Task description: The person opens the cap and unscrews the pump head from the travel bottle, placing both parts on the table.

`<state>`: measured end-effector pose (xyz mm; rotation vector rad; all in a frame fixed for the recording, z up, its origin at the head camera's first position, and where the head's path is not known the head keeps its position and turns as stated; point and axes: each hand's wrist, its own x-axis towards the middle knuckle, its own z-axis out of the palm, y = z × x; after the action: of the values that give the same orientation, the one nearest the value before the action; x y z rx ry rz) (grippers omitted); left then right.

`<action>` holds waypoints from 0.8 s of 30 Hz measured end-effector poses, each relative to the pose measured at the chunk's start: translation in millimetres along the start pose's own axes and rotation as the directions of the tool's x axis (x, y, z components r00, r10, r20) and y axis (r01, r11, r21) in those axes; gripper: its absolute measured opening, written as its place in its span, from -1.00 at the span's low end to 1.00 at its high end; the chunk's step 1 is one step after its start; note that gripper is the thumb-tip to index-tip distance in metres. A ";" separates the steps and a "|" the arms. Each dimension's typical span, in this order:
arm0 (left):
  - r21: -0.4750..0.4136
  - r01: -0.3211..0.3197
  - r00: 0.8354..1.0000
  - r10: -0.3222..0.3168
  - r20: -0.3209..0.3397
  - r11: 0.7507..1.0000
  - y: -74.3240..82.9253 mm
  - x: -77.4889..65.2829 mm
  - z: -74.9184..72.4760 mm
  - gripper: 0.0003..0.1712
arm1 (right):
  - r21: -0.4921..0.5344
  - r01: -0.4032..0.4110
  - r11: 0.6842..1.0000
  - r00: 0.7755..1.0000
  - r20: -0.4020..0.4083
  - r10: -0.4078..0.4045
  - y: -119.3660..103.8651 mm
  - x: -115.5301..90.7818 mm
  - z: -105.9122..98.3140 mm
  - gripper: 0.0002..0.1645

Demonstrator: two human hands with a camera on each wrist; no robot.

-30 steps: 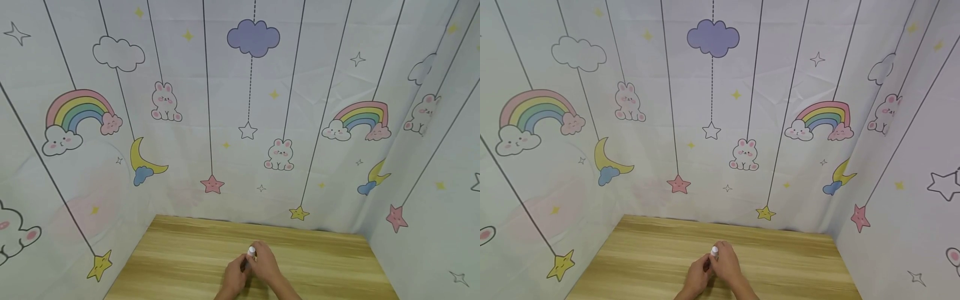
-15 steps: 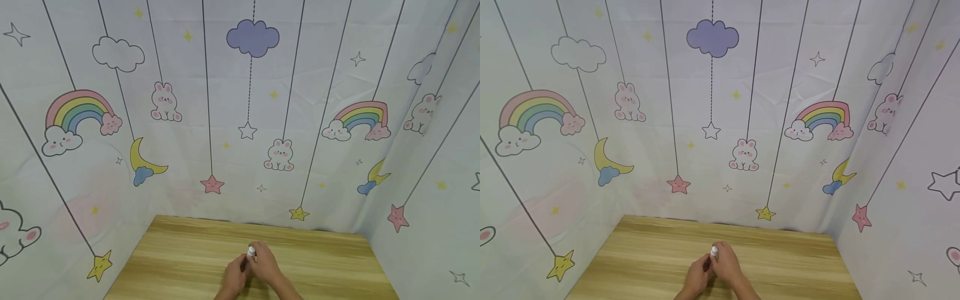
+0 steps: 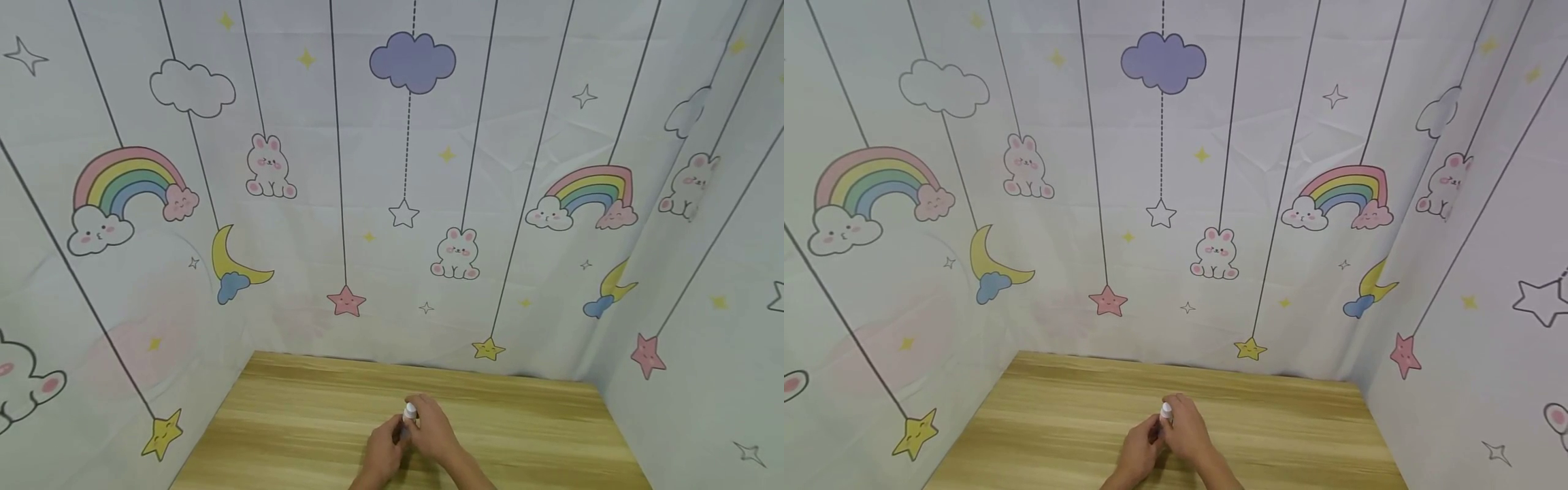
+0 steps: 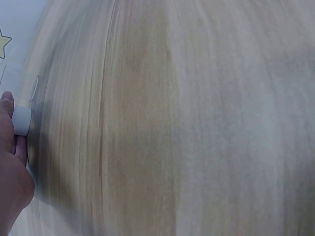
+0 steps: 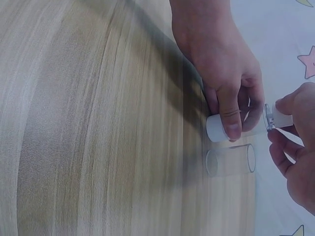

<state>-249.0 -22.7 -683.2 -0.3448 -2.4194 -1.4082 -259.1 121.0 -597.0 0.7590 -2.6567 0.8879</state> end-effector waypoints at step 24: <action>-0.006 0.084 0.996 -0.084 0.032 0.996 0.8 1.1 -1.1 -0.75 | 0.095 -0.097 0.991 0.995 -0.005 0.098 5.8 -1.1 4.1 -0.73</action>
<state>-249.6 -23.2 -681.6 -0.2726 -2.4816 -1.4578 -261.7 122.9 -603.5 0.6482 -2.6789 1.0465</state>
